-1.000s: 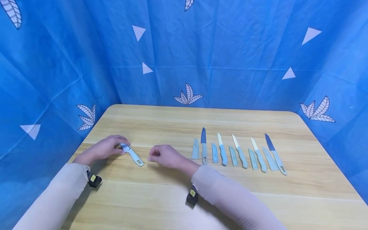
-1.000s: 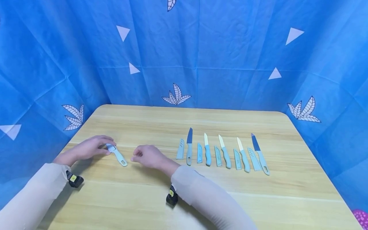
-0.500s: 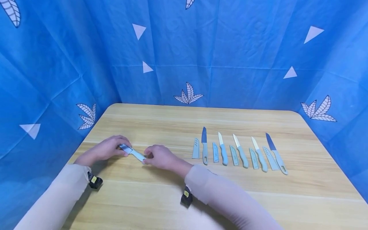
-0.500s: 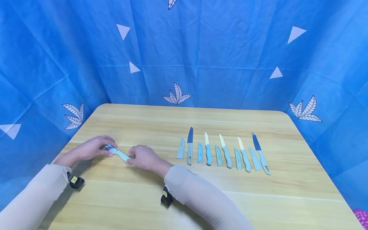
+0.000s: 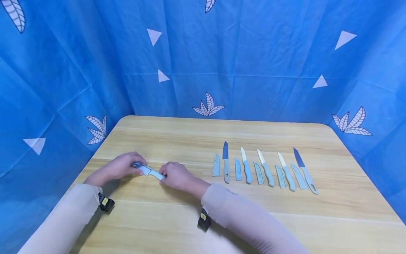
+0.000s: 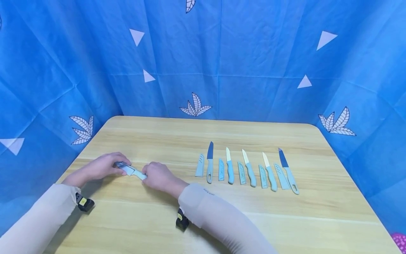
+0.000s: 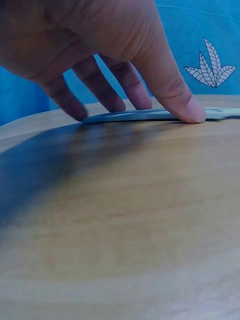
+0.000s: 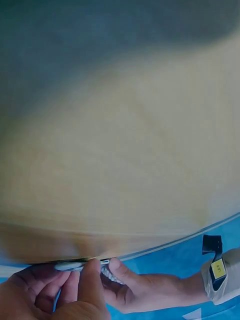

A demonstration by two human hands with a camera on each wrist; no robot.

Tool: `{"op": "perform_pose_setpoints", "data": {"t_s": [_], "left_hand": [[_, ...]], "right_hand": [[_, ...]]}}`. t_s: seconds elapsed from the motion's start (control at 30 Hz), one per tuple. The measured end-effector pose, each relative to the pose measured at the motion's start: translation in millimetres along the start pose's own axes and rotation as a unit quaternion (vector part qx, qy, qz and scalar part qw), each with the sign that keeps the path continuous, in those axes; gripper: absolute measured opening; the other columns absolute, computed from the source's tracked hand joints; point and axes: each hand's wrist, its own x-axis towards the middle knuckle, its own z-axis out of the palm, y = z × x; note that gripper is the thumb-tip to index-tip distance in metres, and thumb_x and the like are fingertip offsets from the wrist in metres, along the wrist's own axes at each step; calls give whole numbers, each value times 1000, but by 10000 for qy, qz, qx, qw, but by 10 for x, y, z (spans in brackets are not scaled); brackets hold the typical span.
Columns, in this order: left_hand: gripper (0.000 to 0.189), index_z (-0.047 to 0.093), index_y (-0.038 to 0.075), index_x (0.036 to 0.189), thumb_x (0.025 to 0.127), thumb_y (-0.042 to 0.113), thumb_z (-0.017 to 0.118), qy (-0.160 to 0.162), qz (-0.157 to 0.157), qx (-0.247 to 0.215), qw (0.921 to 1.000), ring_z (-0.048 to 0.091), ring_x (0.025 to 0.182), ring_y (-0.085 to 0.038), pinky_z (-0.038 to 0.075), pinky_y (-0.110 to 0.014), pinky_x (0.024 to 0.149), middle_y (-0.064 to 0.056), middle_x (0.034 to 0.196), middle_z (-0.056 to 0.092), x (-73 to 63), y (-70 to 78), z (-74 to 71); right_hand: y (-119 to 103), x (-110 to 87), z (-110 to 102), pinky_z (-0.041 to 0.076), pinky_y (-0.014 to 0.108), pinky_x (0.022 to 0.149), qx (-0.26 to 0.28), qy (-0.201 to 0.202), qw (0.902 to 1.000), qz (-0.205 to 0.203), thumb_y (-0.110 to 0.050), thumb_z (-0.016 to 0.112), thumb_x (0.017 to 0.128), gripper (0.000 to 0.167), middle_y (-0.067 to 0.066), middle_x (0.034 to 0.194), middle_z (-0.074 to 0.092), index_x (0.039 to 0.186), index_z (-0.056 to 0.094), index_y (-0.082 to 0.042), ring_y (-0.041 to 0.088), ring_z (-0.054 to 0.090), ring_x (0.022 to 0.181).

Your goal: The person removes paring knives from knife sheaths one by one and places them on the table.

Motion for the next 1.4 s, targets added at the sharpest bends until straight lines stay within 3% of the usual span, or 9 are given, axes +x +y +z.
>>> {"op": "perform_pose_setpoints", "data": {"t_s": [0.37,0.73,1.0,1.4], "left_hand": [[29,73,12,108,84,27,79,-133,-339,-74,9993,59,92,-19,53,-47,87,-1,105,66,1,9,29],[27,73,12,108,83,22,79,-177,-66,50,9998,61,90,-15,55,-43,85,3,101,67,-13,154,30],[30,73,13,108,82,25,80,-131,125,293,9994,63,92,-16,55,-44,85,4,101,68,-13,228,78],[30,73,15,111,84,25,80,103,119,398,9991,62,91,-13,56,-41,83,5,103,67,-16,316,96]], "right_hand": [[-15,-28,-65,45,17,63,-565,121,9981,204,-27,79,83,19,-10,76,61,99,75,-16,6,50,68],[42,-24,-113,47,18,67,-1118,309,9932,-47,-23,77,82,20,-7,82,63,100,75,-14,7,51,71],[112,-51,-176,49,19,70,-1054,226,9941,-139,-22,76,82,24,-5,88,63,104,74,-12,8,53,74],[222,-92,-304,49,17,70,-751,287,9967,-143,-20,74,85,29,-4,97,63,112,71,-13,8,54,78]]}}
